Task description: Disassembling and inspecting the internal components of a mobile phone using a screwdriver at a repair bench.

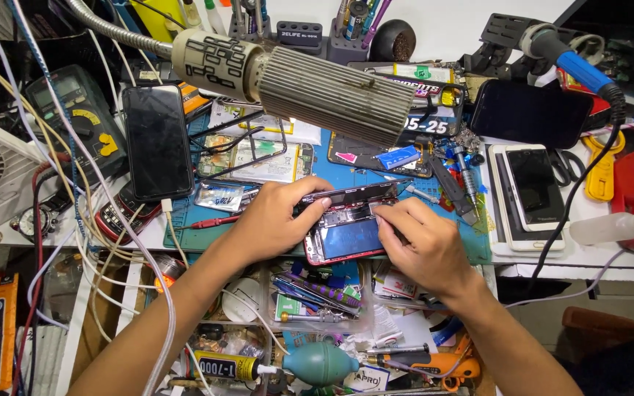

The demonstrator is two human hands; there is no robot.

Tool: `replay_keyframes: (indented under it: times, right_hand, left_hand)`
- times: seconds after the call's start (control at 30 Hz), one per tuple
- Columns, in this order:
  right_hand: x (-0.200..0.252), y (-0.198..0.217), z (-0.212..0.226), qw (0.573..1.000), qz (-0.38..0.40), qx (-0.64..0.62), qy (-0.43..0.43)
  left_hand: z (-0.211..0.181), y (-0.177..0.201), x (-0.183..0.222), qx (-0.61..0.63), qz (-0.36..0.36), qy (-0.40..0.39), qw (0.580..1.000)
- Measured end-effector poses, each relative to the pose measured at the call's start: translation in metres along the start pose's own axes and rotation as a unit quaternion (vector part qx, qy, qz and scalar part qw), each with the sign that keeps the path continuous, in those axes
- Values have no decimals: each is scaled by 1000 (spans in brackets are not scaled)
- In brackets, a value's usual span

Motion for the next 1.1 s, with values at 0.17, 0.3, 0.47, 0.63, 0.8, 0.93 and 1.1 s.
replay_keyframes:
  times: [0.17, 0.3, 0.47, 0.63, 0.8, 0.93, 1.1]
  right_hand:
    - [-5, 16, -11, 999, -41, 0, -24]
    - [-19, 47, -23, 996, -63, 33, -54]
    - [-26, 78, -33, 993, -75, 47, -83]
    - [-24, 91, -35, 992, -76, 43, -95]
    - [-33, 88, -32, 994, -20, 46, -99]
    - [-39, 71, -47, 986, 109, 71, -105]
    - [-50, 58, -50, 978, 124, 161, -48]
  left_hand:
    - [-5, -2, 6, -2, -33, 9, 999]
    - [-5, -6, 8, -30, -52, 31, 998]
    - [2, -14, 13, -57, -71, 47, 995]
    - [3, -20, 20, -59, -103, 71, 990]
    - [0, -23, 23, -28, -122, 59, 990]
    - [3, -24, 23, -18, -128, 39, 991]
    - [6, -25, 22, 7, -148, -7, 989]
Point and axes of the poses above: each hand's wrist, its own x-axis away from the middle knuckle, its own y-axis out of the back of the hand, z = x × y, the point moved 2 cm from there along -x, towards the middle knuckle, and after that the axes turned 10 degrees about -z, right-handed, at the moved point
